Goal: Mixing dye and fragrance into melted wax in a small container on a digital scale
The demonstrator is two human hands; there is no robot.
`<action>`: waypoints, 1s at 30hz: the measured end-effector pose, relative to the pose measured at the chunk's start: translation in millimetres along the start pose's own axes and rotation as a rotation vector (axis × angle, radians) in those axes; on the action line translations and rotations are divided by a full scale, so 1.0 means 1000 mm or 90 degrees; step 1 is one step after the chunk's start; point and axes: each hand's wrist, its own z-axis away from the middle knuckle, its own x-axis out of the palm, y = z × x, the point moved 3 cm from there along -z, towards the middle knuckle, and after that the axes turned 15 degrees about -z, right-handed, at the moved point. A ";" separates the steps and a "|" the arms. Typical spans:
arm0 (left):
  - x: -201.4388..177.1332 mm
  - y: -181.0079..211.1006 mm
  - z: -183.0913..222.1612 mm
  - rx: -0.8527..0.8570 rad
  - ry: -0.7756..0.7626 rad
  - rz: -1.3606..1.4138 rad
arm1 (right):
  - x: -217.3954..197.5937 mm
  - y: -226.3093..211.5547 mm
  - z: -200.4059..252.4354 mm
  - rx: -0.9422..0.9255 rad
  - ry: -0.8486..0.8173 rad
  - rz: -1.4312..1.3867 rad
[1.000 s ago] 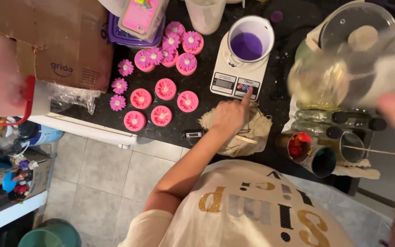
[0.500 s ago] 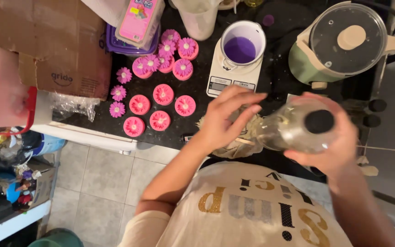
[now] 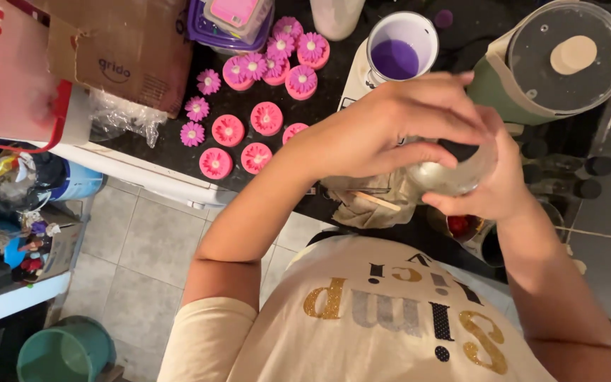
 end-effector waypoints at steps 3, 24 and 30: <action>0.011 -0.005 0.001 -0.016 0.061 -0.053 | 0.007 -0.004 -0.003 -0.007 0.020 0.038; -0.002 0.001 0.035 -0.215 0.235 -0.061 | 0.001 -0.027 -0.038 -0.034 -0.020 0.226; 0.007 -0.014 0.086 -0.280 0.483 0.197 | -0.035 -0.041 -0.077 0.018 0.004 0.479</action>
